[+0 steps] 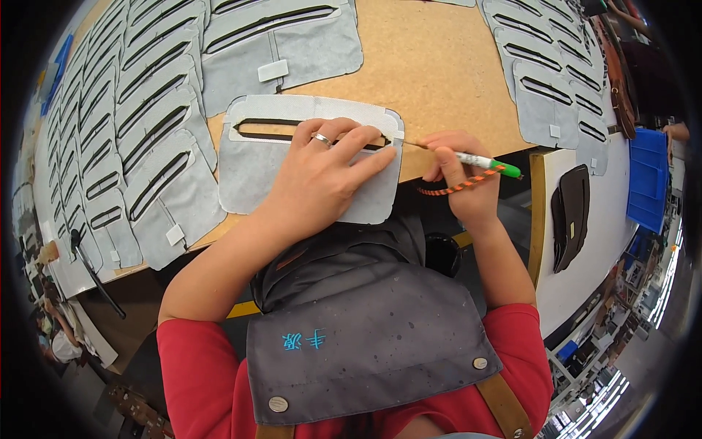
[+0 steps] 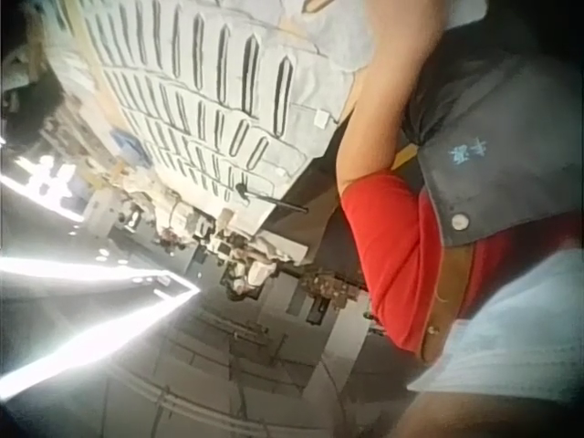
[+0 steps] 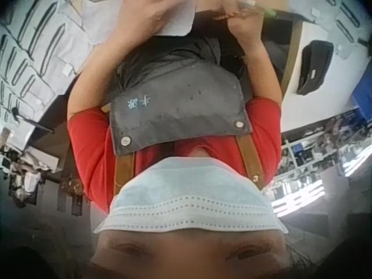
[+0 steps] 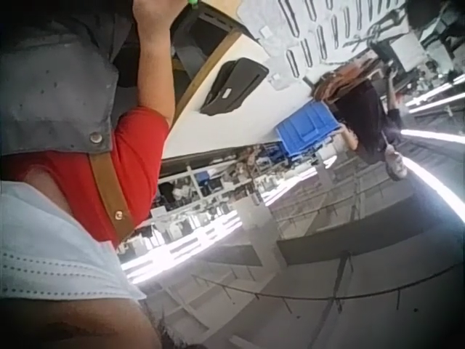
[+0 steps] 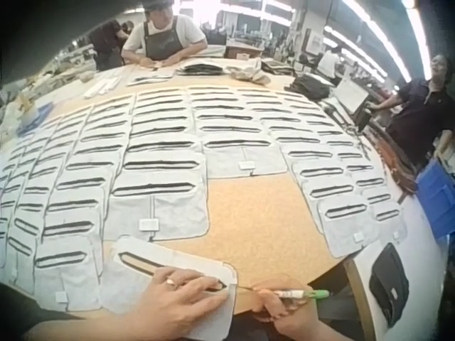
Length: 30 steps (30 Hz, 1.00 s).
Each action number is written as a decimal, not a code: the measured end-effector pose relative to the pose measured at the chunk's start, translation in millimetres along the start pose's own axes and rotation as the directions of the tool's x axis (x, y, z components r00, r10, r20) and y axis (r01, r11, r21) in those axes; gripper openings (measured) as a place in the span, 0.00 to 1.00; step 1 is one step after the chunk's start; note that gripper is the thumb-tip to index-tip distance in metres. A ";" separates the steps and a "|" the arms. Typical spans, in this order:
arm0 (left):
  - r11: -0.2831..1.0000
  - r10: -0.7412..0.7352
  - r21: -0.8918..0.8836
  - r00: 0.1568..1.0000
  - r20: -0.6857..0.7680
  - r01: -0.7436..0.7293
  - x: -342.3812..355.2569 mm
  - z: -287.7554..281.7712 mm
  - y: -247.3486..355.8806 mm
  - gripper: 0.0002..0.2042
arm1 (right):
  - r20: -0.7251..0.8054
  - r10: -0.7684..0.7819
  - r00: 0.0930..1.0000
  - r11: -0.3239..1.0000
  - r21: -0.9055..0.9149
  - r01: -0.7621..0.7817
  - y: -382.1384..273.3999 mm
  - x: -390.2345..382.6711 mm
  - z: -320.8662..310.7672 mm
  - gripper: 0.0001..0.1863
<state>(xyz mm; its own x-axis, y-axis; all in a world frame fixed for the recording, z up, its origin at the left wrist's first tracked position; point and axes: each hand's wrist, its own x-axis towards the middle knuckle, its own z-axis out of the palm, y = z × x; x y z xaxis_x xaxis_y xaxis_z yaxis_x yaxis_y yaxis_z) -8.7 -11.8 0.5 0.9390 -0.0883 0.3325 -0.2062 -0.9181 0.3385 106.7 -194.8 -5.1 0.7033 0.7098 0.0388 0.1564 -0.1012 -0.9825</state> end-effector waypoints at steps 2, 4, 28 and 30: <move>0.999 -0.015 -0.046 0.999 -0.041 0.013 -2.3 2.8 -1.7 0.18 | -0.100 -0.122 0.988 0.979 0.153 0.136 -0.8 2.2 1.9 0.05; 0.998 -0.021 -0.058 0.998 -0.067 0.017 -2.2 5.8 -2.5 0.17 | -0.073 -0.155 0.985 0.984 0.075 0.161 0.7 1.6 3.6 0.05; 0.997 -0.058 -0.054 0.998 -0.026 0.057 -0.8 3.4 0.7 0.17 | 0.159 0.157 0.975 0.979 0.108 -0.175 -6.0 34.1 -9.3 0.06; 0.995 -0.067 -0.072 0.998 -0.017 0.066 -1.2 3.4 0.9 0.18 | 0.129 0.141 0.982 0.972 0.169 -0.162 -1.1 31.7 -12.4 0.09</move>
<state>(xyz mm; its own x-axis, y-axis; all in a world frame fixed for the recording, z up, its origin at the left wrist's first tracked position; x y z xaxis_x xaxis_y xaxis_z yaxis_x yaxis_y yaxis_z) -9.0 -13.8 -2.6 0.9459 -0.0199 0.3240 -0.1633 -0.8918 0.4219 137.4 -180.9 -0.5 0.6228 0.7725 -0.1243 -0.0791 -0.0959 -0.9922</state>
